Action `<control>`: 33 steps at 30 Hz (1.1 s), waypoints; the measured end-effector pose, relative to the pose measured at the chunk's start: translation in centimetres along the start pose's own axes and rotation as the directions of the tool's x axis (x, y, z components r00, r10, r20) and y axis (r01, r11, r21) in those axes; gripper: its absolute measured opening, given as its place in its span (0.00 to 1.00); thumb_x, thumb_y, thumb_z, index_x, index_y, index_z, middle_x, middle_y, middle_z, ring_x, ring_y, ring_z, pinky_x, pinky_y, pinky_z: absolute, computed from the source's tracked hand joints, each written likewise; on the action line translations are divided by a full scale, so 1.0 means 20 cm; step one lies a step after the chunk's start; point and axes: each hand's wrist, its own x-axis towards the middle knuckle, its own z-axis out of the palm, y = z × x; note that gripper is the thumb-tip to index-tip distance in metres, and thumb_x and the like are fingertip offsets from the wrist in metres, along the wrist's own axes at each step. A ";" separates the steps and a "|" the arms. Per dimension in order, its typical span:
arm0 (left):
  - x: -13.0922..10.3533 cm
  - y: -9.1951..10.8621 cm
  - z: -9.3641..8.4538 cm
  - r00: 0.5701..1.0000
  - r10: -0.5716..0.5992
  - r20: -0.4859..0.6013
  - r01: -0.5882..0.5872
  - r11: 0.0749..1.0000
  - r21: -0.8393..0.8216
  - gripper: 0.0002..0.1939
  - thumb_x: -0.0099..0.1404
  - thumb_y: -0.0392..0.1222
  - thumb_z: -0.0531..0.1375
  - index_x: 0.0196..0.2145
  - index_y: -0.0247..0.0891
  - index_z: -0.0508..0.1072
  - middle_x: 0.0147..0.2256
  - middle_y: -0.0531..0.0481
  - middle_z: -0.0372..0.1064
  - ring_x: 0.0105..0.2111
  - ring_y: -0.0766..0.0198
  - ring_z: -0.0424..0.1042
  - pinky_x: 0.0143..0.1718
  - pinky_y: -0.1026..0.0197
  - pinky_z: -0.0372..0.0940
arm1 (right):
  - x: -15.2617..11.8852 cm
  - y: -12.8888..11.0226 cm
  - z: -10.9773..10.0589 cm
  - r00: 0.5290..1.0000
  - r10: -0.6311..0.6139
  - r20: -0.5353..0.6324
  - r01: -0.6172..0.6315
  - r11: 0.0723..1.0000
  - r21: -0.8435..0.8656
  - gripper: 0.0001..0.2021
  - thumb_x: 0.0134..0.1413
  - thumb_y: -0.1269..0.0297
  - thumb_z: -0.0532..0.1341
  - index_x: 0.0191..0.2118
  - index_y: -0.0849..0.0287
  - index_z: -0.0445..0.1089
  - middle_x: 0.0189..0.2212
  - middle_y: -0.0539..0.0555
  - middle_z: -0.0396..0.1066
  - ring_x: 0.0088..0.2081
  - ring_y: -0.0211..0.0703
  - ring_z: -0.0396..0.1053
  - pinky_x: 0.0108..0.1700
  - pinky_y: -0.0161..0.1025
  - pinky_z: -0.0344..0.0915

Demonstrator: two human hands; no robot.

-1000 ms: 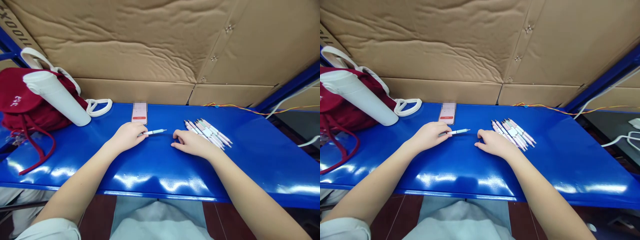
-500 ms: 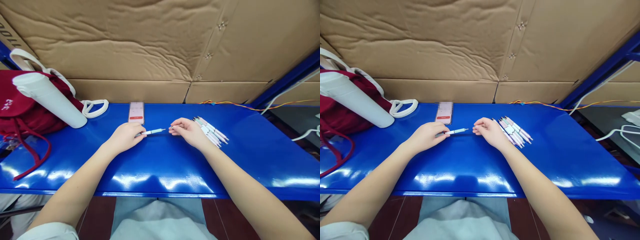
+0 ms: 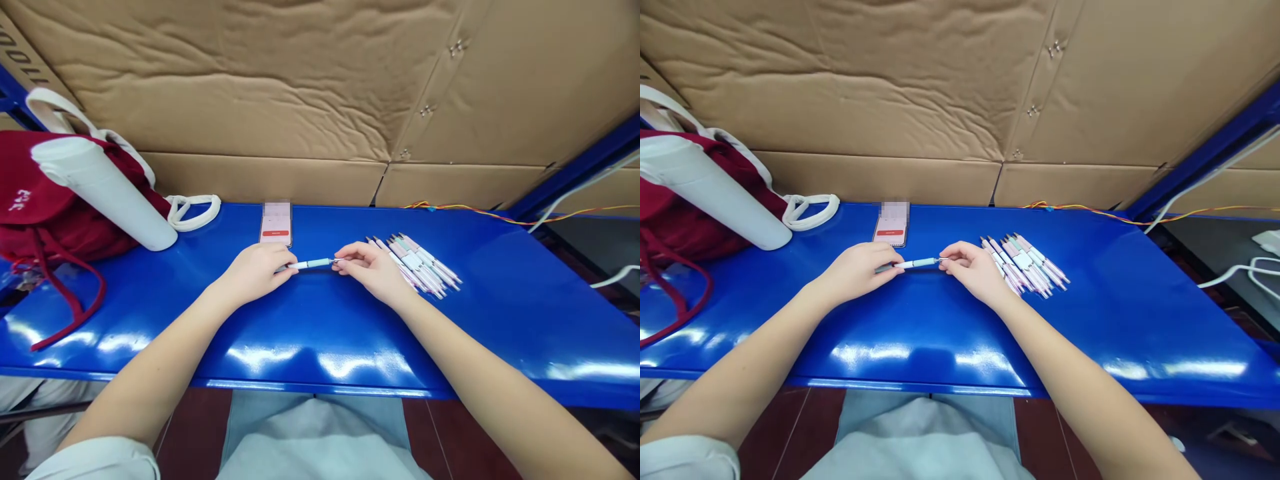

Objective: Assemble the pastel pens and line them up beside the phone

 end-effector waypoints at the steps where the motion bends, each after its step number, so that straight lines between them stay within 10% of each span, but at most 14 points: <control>1: 0.00 0.00 0.00 1.000 0.002 0.001 -0.002 1.000 -0.004 0.13 0.67 0.46 0.51 0.39 0.39 0.73 0.36 0.48 0.71 0.37 0.61 0.70 0.38 0.62 0.63 | 0.00 0.00 0.00 1.000 0.001 0.005 -0.001 1.000 -0.005 0.11 0.45 0.60 0.64 0.35 0.59 0.68 0.31 0.53 0.74 0.35 0.42 0.74 0.42 0.42 0.71; 24: 0.00 0.02 0.02 0.999 0.029 -0.018 -0.029 1.000 -0.011 0.13 0.67 0.44 0.51 0.39 0.38 0.73 0.37 0.48 0.71 0.38 0.61 0.69 0.39 0.61 0.63 | -0.01 0.01 0.01 0.997 -0.073 0.038 0.081 0.953 -0.291 0.05 0.55 0.65 0.54 0.35 0.59 0.65 0.25 0.50 0.69 0.23 0.36 0.69 0.30 0.35 0.67; 33: 0.01 0.04 0.01 1.000 0.007 -0.013 -0.007 0.999 -0.040 0.13 0.67 0.44 0.50 0.39 0.38 0.72 0.37 0.48 0.70 0.38 0.61 0.69 0.38 0.62 0.64 | -0.03 -0.01 0.00 0.967 -0.204 0.153 0.250 0.635 -0.731 0.09 0.61 0.63 0.48 0.36 0.58 0.62 0.28 0.52 0.69 0.28 0.41 0.67 0.31 0.36 0.59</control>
